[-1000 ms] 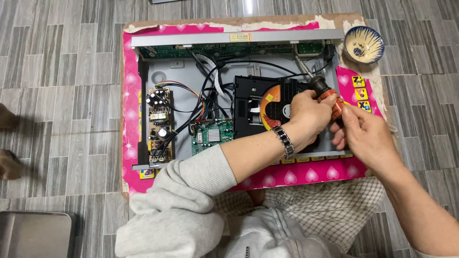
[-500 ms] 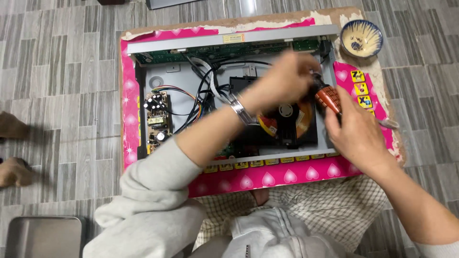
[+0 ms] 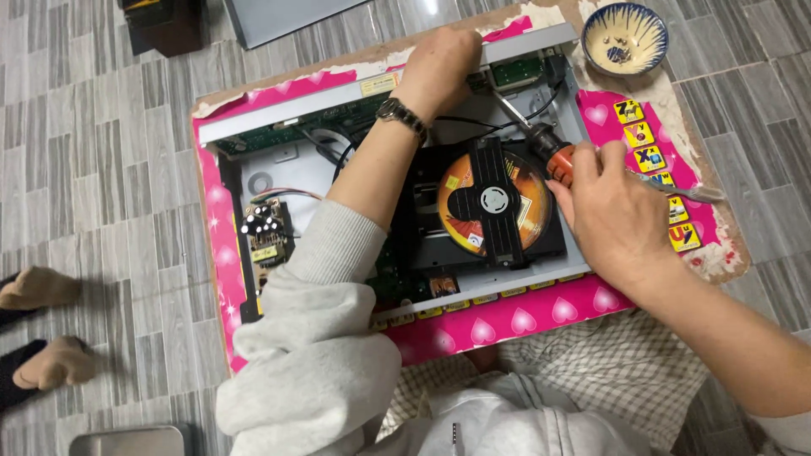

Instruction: Repair an electronic device by unscrewing components and adjusting internal parts.

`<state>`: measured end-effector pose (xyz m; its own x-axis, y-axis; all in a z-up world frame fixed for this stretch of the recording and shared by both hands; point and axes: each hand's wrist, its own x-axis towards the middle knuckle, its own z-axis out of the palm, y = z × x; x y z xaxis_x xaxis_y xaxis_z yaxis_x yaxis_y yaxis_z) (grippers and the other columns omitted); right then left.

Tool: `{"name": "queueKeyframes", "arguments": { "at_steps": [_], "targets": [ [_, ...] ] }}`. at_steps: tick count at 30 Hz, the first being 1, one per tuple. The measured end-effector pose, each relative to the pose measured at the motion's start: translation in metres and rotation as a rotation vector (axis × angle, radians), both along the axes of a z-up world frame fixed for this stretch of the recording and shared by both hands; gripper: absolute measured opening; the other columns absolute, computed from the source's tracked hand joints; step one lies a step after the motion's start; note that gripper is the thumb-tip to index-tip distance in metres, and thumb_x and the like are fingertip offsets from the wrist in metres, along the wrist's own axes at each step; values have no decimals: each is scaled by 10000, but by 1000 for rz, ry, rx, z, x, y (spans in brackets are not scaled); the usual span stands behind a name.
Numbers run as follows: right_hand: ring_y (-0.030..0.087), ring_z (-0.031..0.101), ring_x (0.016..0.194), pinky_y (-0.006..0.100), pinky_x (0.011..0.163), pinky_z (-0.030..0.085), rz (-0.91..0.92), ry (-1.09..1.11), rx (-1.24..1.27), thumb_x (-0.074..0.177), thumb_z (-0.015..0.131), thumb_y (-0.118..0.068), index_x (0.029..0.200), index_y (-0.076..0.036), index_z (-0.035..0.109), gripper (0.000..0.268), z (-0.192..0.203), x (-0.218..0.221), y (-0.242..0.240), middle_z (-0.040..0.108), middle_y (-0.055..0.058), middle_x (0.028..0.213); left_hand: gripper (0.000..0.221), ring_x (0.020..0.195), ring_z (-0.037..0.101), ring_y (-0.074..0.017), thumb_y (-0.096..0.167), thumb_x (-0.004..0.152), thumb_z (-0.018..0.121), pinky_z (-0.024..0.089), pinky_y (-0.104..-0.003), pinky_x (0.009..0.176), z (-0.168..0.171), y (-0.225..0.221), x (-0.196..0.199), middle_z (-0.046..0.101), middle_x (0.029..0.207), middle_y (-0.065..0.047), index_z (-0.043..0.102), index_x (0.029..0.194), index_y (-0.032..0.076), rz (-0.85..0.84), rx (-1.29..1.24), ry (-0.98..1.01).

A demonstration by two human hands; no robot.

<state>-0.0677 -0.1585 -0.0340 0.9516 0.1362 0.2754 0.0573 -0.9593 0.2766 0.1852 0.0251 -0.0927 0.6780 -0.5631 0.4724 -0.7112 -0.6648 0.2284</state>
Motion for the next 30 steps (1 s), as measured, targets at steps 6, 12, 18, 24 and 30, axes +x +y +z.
{"name": "queueKeyframes", "arguments": {
  "at_steps": [6,12,18,24,30],
  "targets": [
    [419,677,799,527,703,522,-226,310,753,1015,572,-301,1199,40,536,389,38,8,19,690,233,971,308,735,681,-388,13,546,776,567,-456,682,6,7,-4,726,827,-164,705,843,55,-32,17,7],
    [259,622,778,374,668,508,-30,176,935,932,684,-55,1180,101,495,349,29,5,22,623,178,950,336,771,658,-407,69,516,823,525,-482,682,2,14,0,727,851,-143,669,814,63,-98,-71,-29],
    [258,610,715,379,576,478,-198,257,972,1066,561,-131,1293,54,563,292,25,9,13,653,184,983,510,774,685,-393,91,541,858,550,-484,655,-6,13,1,741,931,-149,669,1014,90,-110,-121,-44],
    [361,586,875,446,723,505,116,63,614,852,796,-9,1275,118,557,502,2,10,-3,540,253,1103,409,709,675,-425,70,570,797,540,-517,587,-10,12,1,737,881,-172,686,963,93,-64,-107,-29],
    [301,561,832,409,632,545,146,34,331,863,781,-2,1369,39,593,541,1,9,-9,472,205,1187,363,657,705,-357,103,586,848,586,-450,562,-18,8,4,751,836,-148,730,929,85,-39,-74,-37]
  ]
}}
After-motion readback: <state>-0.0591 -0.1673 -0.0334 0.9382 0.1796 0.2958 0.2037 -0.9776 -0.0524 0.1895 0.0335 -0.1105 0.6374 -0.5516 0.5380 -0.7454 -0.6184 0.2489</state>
